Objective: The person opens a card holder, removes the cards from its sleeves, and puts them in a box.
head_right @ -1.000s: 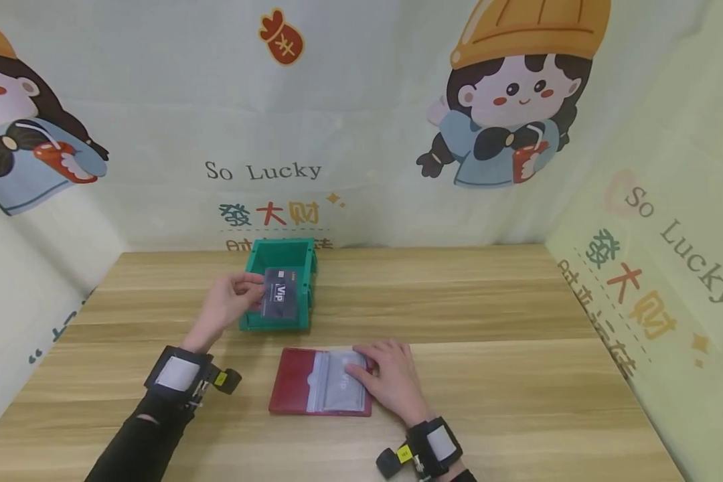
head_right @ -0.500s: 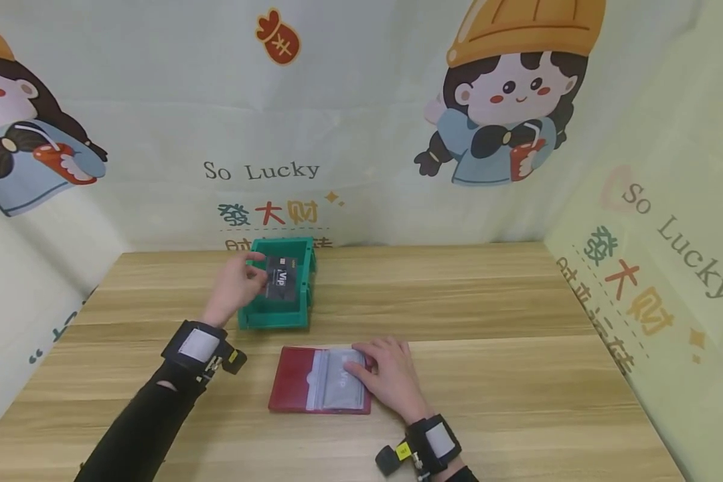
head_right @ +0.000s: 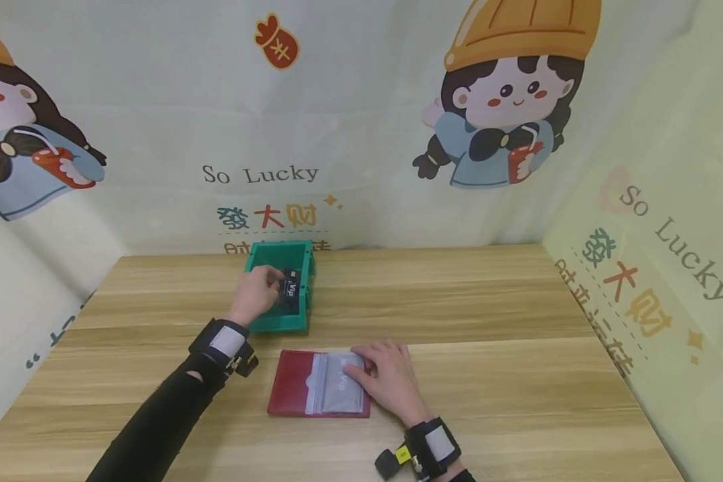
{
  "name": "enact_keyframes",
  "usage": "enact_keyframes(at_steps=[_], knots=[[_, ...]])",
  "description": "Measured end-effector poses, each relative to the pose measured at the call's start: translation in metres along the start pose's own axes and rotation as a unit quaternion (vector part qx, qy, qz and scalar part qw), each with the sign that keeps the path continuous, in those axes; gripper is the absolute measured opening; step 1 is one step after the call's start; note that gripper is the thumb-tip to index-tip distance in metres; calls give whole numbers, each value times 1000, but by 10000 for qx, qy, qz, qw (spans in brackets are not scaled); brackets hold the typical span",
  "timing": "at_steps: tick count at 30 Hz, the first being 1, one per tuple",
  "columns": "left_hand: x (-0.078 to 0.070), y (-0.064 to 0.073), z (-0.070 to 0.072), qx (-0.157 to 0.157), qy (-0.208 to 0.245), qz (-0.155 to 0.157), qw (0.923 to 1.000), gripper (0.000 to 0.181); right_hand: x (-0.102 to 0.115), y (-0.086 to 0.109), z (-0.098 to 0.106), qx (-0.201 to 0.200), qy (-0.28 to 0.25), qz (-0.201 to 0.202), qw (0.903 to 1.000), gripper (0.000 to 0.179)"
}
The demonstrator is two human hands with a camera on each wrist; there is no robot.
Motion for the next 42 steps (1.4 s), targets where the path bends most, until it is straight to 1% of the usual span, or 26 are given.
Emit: enact_keyframes(at_steps=[4,10,17,21,22,24,25,28,30,34,36,40,42], knots=[[2,-2,-6,54,-80,89,9999,24,0,1,0,6,11,-20,10000,33],[4,-3,-12,49,-238,16,9997,23,0,1,0,39,-23,-87,10000,33],[7,-4,-13,206,-324,-8,9993,25,1,0,0,40,-8,-49,10000,34],[10,-2,-13,475,-512,-28,9976,26,2,0,0,16,-40,-13,10000,33],[10,-2,-13,571,-548,-23,9969,24,2,0,0,5,-38,-7,10000,33],[10,-1,-14,771,-584,-7,9953,13,2,1,0,-26,-29,16,10000,33],[10,-1,-14,856,-584,5,9946,16,2,1,0,-50,-31,28,10000,33],[8,-1,-16,1064,-570,-14,9927,38,3,1,1,-77,-29,51,10000,34],[7,0,-16,1162,-556,-25,9917,44,3,2,2,-70,-45,57,9999,34],[6,2,-16,1310,-603,30,9895,42,3,1,2,-49,-33,41,10000,34],[6,3,-16,1373,-633,118,9884,40,3,1,2,-26,-16,25,10000,34],[7,3,-18,1554,-686,300,9850,30,3,1,2,14,31,-23,10000,33],[6,4,-19,1650,-739,327,9830,24,3,1,2,35,7,-46,10000,33]])
Point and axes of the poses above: each hand's wrist, its own y-axis away from the middle knuckle, its own z-axis out of the back of the hand, x = y × z, the point moved 2 cm from there along -y, towards the middle knuckle, and after that the axes turned 6 degrees about x, right-handed, at the moved point
